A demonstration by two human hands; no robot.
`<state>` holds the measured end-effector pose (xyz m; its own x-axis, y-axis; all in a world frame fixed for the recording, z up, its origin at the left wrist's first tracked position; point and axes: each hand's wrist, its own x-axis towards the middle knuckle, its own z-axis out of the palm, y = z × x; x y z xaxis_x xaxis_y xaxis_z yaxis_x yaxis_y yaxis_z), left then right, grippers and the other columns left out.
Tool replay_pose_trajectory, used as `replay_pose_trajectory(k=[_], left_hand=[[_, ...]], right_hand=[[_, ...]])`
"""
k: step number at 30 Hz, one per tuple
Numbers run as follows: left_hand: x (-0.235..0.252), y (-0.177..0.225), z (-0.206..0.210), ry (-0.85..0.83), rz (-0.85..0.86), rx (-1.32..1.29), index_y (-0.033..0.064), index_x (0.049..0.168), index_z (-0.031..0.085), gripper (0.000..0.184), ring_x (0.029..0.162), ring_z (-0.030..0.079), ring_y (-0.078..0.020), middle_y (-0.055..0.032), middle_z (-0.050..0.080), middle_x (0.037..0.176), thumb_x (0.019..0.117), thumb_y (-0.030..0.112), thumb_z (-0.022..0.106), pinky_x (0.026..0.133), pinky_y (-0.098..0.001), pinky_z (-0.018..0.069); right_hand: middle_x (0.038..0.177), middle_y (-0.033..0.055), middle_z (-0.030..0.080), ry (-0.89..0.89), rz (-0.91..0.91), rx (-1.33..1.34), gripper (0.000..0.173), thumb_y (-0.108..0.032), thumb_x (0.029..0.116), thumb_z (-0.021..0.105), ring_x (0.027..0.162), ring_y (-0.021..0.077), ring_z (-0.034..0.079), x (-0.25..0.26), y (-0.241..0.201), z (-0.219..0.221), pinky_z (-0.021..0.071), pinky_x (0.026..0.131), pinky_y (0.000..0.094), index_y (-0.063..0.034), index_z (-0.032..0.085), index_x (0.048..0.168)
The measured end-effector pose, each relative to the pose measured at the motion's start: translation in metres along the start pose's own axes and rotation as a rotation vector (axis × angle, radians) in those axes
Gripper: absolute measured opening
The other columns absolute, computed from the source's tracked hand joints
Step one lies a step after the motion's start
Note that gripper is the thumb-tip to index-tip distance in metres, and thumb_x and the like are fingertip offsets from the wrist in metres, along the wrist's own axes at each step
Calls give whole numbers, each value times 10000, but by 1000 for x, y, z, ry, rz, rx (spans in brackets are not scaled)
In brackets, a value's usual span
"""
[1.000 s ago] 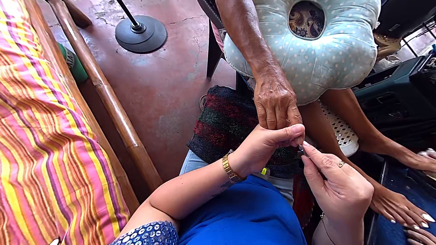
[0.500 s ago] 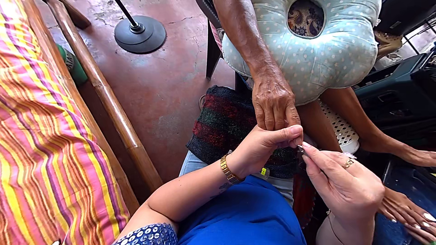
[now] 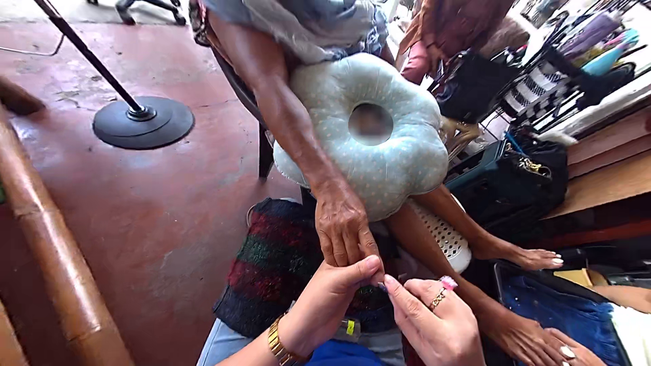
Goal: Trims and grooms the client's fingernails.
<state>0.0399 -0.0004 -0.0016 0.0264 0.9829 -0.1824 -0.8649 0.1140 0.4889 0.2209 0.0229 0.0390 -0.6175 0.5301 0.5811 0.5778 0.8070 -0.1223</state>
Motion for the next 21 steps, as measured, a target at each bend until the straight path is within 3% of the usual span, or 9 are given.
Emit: replay_pose_trajectory(k=[12,14,17,21], left_hand=[[-2,0,-3,-16,-10,-42,-4,922,694,43,767,706,-157,-124,715,828,890,-34,696,817,-303,598],[-2,1,-2,-17,-15,-45,-3,923,688,39,764,701,-154,-123,711,824,896,-31,688,815,-300,595],[-3,1,-3,-34,-31,-46,5,928,685,24,747,693,-144,-115,707,818,909,-10,684,795,-280,590],[-6,3,-3,-55,-48,-46,11,925,679,10,737,687,-149,-112,697,823,928,8,669,753,-272,591]], right_hand=[[801,35,693,12,1,-5,184,-154,922,689,760,127,645,0,-2,3,518,722,225,-178,821,1048],[783,30,695,65,12,39,165,-157,933,683,741,112,651,-1,-3,3,521,706,214,-147,815,1032],[808,27,717,166,54,141,142,-167,960,665,782,73,681,0,-5,-2,550,762,174,-95,775,1017],[798,35,732,197,61,160,139,-151,920,692,792,64,696,-1,-1,4,552,779,156,-87,798,983]])
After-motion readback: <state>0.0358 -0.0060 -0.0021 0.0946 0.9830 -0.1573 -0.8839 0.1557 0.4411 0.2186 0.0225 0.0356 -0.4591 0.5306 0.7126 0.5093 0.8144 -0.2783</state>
